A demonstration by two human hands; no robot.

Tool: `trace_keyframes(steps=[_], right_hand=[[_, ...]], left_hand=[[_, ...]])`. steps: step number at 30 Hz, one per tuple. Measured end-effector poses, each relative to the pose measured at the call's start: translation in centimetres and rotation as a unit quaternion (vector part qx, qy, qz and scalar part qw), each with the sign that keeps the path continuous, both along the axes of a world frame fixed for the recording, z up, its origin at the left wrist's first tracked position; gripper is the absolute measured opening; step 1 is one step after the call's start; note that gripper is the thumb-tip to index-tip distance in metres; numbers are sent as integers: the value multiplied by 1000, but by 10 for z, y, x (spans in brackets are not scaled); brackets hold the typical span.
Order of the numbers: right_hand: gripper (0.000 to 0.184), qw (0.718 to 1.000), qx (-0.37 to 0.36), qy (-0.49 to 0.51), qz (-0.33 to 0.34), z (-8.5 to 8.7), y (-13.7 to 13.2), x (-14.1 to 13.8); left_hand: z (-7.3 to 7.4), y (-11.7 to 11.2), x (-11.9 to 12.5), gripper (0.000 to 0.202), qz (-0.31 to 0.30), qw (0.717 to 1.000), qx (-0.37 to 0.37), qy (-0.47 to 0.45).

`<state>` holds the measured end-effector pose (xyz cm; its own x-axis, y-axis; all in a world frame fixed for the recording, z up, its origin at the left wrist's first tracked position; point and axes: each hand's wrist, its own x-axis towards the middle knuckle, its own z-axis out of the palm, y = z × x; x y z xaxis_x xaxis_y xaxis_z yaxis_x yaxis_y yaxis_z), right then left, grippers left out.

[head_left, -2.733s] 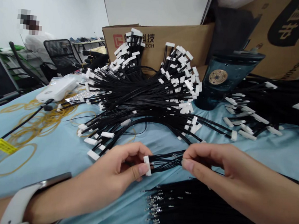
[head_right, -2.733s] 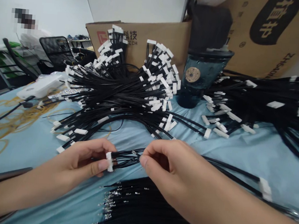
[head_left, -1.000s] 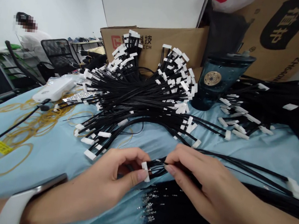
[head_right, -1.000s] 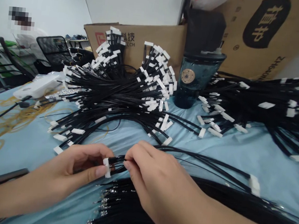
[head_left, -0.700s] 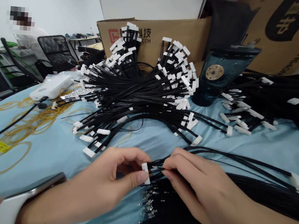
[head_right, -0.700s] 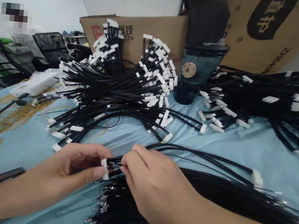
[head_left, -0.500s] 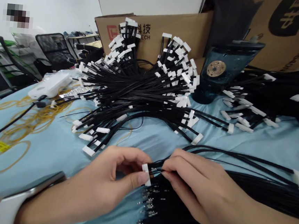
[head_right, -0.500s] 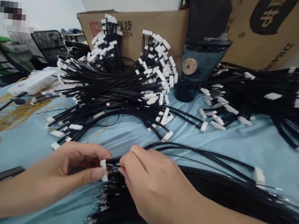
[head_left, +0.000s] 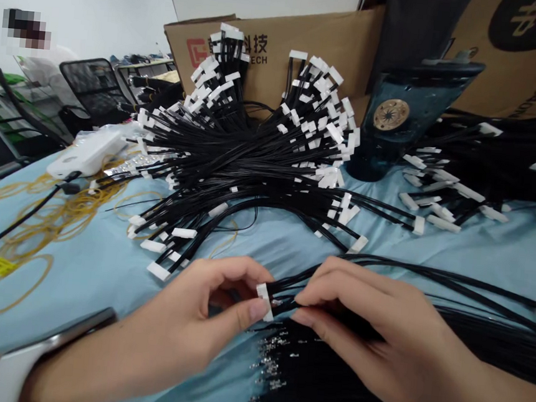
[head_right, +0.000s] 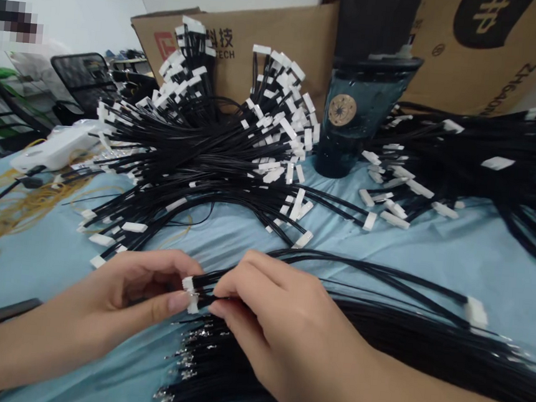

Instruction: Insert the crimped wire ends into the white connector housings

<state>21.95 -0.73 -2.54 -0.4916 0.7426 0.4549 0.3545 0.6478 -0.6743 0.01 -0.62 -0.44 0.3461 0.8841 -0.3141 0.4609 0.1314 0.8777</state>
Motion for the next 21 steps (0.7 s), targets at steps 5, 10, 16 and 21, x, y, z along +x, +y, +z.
trace_keyframes(steps=[5, 10, 16, 21], right_hand=[[21, 998, -2, -66, 3, -2, -1, -1], [23, 997, -23, -72, -3, -1, 0, -1], [20, 998, -50, -48, -4, 0, 1, -4], [20, 995, 12, -83, -50, 6, -3, -3]], left_hand=[[1, -1, -1, 23, 13, 1000, -6, -1], [2, 1, 1, 24, 7, 1000, 3, -2], [0, 3, 1, 22, 7, 1000, -2, -15], [0, 4, 1, 25, 1, 1000, -10, -11]])
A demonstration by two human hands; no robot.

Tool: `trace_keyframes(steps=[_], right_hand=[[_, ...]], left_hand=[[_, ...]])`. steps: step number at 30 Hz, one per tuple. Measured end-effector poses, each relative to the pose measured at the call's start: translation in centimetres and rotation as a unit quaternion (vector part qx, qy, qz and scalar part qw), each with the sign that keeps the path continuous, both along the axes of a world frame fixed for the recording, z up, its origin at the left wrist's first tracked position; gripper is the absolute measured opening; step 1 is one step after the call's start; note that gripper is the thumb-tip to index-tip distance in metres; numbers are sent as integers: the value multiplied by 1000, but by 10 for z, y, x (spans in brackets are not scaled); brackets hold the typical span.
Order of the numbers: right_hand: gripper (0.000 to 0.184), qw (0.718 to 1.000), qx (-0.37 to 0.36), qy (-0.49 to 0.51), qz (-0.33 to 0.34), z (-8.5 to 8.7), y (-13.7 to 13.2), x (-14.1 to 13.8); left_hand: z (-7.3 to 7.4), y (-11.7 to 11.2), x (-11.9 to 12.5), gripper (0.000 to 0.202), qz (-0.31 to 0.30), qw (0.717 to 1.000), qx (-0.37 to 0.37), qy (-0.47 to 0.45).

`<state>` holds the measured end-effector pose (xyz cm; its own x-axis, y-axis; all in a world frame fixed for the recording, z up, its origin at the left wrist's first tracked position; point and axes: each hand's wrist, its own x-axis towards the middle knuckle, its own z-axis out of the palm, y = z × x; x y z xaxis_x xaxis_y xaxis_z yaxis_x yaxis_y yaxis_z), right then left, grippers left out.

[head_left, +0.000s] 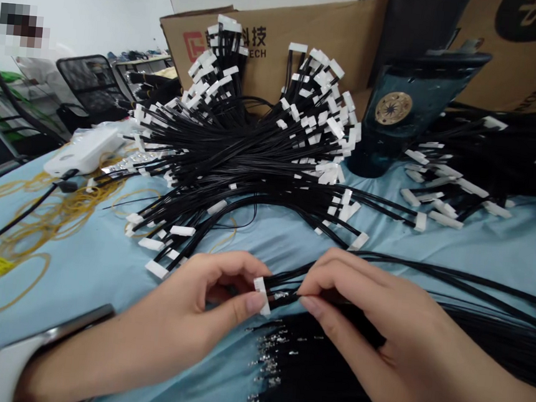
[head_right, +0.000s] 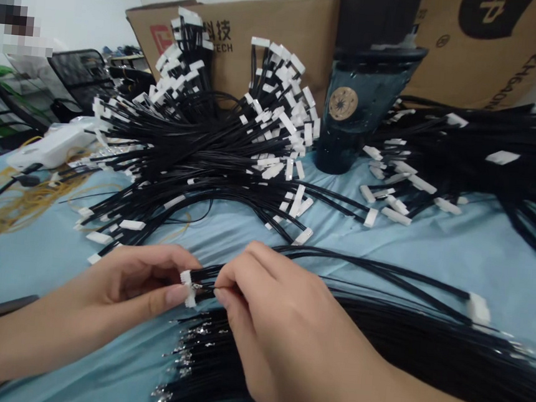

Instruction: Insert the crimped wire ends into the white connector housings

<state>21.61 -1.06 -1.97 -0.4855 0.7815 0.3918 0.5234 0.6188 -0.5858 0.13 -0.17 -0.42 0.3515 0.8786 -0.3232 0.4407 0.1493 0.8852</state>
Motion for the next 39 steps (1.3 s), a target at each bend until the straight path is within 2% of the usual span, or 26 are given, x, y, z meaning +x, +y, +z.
trace_keyframes(steps=[2, 4, 10, 18, 32, 39], right_hand=[[22, 998, 52, -32, -10, 1, -4, 1], [23, 996, 64, -64, -7, 0, -8, 2], [26, 992, -45, -113, -23, -2, -9, 1], [26, 987, -116, -102, -38, -2, -4, -3], [27, 984, -158, -80, -31, -5, -1, -4], [25, 989, -121, -75, -36, -8, -3, -3]], left_hand=[[0, 0, -1, 25, 4, 1000, -3, 4], [0, -1, -2, 24, 9, 1000, -2, 3], [0, -3, -2, 18, 24, 1000, 17, 7], [1, -4, 1, 24, 16, 999, 20, 24], [2, -4, 1, 25, 14, 999, 23, 27], [3, -4, 2, 26, 9, 999, 26, 29]])
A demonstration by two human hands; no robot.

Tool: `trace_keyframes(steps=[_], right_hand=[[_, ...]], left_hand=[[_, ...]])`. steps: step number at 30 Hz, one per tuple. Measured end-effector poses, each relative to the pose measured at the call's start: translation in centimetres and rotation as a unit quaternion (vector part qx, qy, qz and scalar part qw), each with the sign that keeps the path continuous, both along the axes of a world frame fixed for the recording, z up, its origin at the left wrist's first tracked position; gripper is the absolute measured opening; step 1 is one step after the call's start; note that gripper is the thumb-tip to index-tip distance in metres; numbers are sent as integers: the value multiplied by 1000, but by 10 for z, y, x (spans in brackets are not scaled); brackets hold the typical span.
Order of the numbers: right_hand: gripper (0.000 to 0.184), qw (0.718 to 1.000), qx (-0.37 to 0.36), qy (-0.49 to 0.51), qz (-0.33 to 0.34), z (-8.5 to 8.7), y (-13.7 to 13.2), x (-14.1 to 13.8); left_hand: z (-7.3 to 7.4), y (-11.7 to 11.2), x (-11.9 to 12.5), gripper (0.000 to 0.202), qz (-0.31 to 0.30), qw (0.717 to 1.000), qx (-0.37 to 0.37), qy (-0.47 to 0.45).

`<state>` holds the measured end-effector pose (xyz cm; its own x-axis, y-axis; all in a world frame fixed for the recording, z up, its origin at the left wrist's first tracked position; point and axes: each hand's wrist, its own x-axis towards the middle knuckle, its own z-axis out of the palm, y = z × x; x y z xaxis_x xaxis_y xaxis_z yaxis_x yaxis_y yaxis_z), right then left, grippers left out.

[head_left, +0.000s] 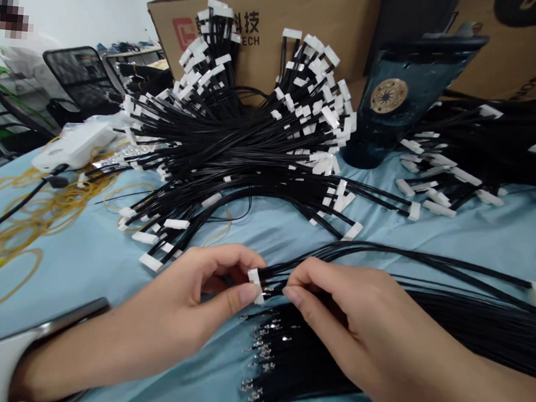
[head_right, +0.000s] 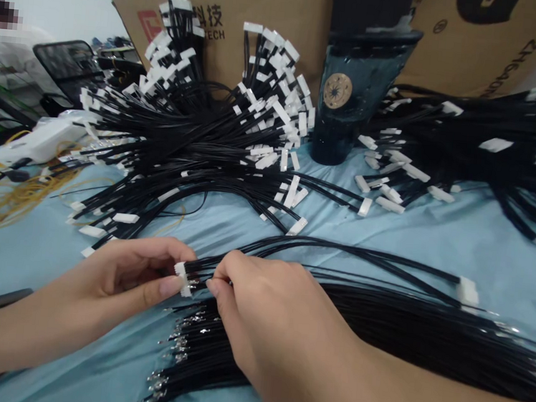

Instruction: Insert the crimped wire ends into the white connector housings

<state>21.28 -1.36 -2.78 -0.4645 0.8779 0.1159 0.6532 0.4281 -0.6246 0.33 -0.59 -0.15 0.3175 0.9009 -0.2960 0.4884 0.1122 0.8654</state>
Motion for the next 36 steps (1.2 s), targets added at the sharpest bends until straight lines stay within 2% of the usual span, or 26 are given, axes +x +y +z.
trace_keyframes(steps=[11, 21, 28, 36], right_hand=[[19, 999, 4, 37, 15, -1, 3, 1], [19, 1000, 3, 26, 6, 0, 1, -2], [20, 1000, -18, 22, 6, 4, 3, -2], [19, 999, 26, 3, 21, 0, 1, -4]], left_hand=[[0, 4, 1, 24, -8, 1000, -1, -8], [-4, 3, -1, 18, 0, 1000, 16, -18], [0, 3, 1, 22, 6, 1000, 16, 10], [0, 1, 2, 29, 18, 1000, 0, 15]])
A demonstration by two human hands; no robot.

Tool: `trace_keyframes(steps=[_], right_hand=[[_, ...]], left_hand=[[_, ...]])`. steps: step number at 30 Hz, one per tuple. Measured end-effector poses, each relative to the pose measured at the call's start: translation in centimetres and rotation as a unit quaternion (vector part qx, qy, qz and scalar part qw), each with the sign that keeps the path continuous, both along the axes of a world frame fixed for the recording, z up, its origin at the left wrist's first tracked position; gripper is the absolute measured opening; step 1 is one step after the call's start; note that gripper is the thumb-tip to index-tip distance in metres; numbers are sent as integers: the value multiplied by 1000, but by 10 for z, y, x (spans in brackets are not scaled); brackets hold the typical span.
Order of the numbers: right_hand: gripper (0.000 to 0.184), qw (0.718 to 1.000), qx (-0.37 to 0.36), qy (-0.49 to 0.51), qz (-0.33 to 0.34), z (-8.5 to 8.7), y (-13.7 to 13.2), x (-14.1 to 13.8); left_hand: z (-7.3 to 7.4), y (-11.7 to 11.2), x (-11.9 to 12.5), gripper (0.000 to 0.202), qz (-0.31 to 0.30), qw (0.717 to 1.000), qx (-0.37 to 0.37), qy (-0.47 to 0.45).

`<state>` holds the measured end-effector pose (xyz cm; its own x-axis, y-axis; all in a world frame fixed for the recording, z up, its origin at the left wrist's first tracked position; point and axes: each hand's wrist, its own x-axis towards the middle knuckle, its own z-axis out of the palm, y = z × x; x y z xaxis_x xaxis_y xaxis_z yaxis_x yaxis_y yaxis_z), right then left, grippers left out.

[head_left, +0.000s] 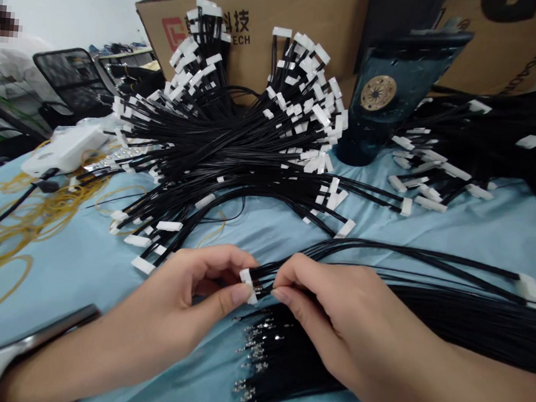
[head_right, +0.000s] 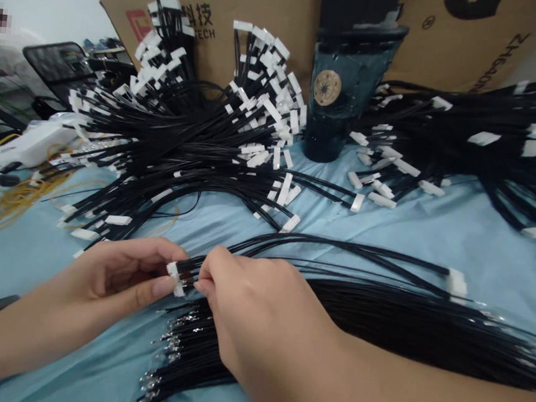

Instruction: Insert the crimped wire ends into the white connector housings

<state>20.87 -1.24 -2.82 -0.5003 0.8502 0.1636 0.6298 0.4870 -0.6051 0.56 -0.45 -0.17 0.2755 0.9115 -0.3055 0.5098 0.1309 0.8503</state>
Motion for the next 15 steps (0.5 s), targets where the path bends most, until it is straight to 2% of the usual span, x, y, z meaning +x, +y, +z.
trace_keyframes(steps=[4, 9, 12, 15], right_hand=[[20, 997, 76, -4, 11, -8, -5, 1], [27, 984, 171, -25, 42, -14, -10, 2], [26, 981, 189, -14, 45, -15, -9, -1], [25, 985, 164, 6, 60, -14, -9, -3]], left_hand=[[1, -1, 2, 26, 16, 1000, -7, -16], [3, -1, 5, 10, 7, 1000, -2, -30], [5, 0, 5, 7, -4, 999, -28, -46], [8, 0, 4, 7, -17, 998, -41, -52]])
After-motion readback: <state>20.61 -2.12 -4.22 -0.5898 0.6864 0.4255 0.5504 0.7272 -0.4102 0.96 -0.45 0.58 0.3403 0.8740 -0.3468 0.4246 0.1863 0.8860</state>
